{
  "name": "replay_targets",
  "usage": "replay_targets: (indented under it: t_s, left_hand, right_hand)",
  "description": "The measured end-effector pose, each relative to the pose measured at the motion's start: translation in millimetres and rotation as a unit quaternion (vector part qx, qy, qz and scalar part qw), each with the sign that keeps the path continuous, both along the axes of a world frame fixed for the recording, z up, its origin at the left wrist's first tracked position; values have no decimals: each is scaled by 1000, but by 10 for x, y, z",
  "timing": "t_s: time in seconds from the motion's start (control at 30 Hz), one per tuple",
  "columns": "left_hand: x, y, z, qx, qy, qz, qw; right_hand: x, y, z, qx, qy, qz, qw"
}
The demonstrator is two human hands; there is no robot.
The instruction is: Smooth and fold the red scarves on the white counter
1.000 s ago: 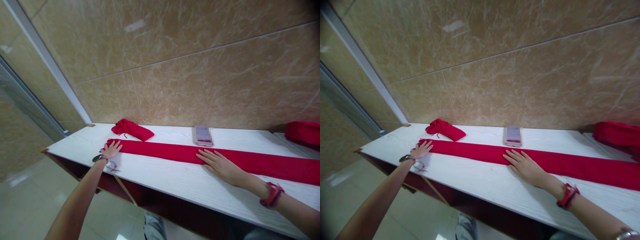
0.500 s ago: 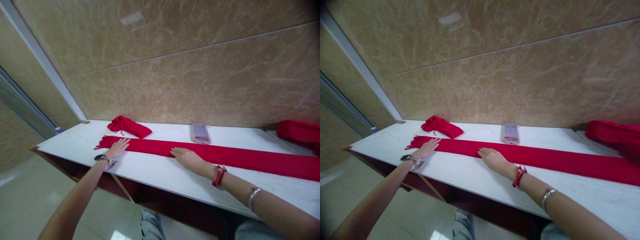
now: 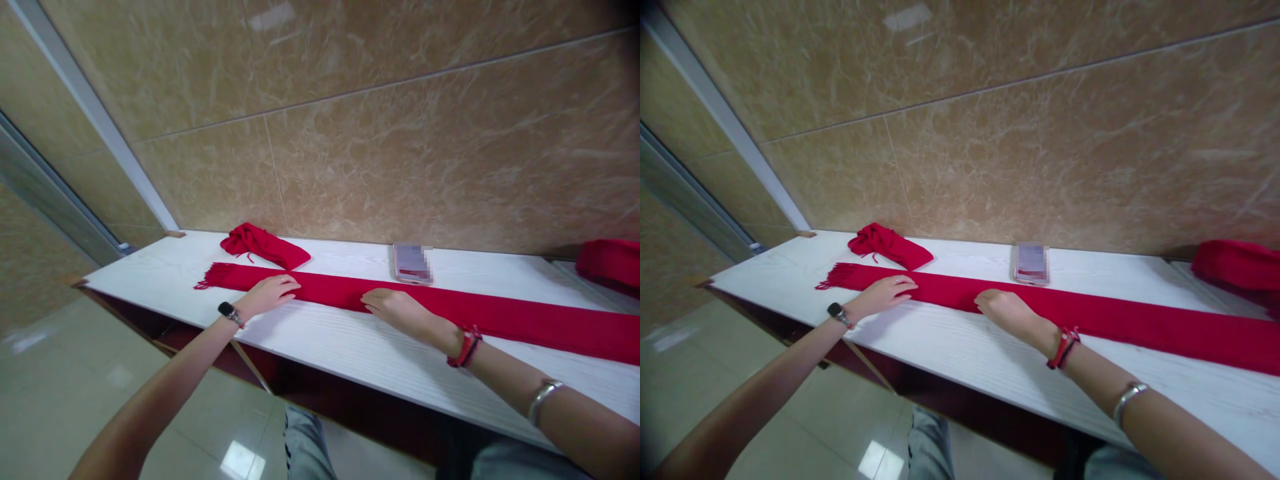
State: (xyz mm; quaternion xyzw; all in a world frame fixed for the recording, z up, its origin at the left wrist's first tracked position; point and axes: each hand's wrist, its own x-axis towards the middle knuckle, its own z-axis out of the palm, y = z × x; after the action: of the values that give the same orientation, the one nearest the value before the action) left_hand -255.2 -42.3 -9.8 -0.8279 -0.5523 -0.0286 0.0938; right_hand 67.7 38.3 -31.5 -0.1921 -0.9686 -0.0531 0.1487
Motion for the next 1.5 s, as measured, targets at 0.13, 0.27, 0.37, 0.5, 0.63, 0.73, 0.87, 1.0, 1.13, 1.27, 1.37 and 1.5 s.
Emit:
replay_targets:
  t_s: [0.13, 0.27, 0.37, 0.5, 0.63, 0.73, 0.87, 1.0, 1.13, 1.27, 1.37, 1.5]
  left_hand:
    - [420, 78, 13, 0, 14, -60, 998]
    - [537, 132, 16, 12, 34, -85, 996]
    - [586, 159, 12, 13, 49, -90, 995]
    - [675, 161, 36, 10, 78, -85, 993]
    - [739, 144, 101, 22, 84, -67, 994]
    - [731, 126, 129, 46, 69, -63, 995]
    - [685, 89, 82, 49, 68, -77, 993]
    - [670, 50, -3, 30, 86, -89, 992]
    - [707, 38, -31, 20, 94, -85, 992]
    - [729, 42, -45, 1, 50, -50, 997]
    - [661, 36, -78, -49, -5, -2, 999]
    - [471, 1, -87, -142, -27, 55, 988]
  right_hand:
    - [33, -29, 96, 11, -17, 5, 1000]
    - [33, -63, 126, 27, -41, -3, 999]
    - [18, -69, 129, 30, -56, -2, 998]
    - [-12, -74, 136, 31, -72, -5, 997]
    - [-19, -114, 201, 26, -90, -42, 995]
    - [-4, -138, 241, 27, -86, -68, 994]
    - [38, -136, 209, 43, -60, -62, 995]
    - [98, -128, 121, 60, -53, -3, 997]
    - [116, -120, 49, 74, -44, 47, 995]
    - [82, -129, -4, 60, -26, 33, 997]
    - [85, -152, -53, 27, -21, -10, 999]
    - [176, -193, -85, -44, -44, -14, 998]
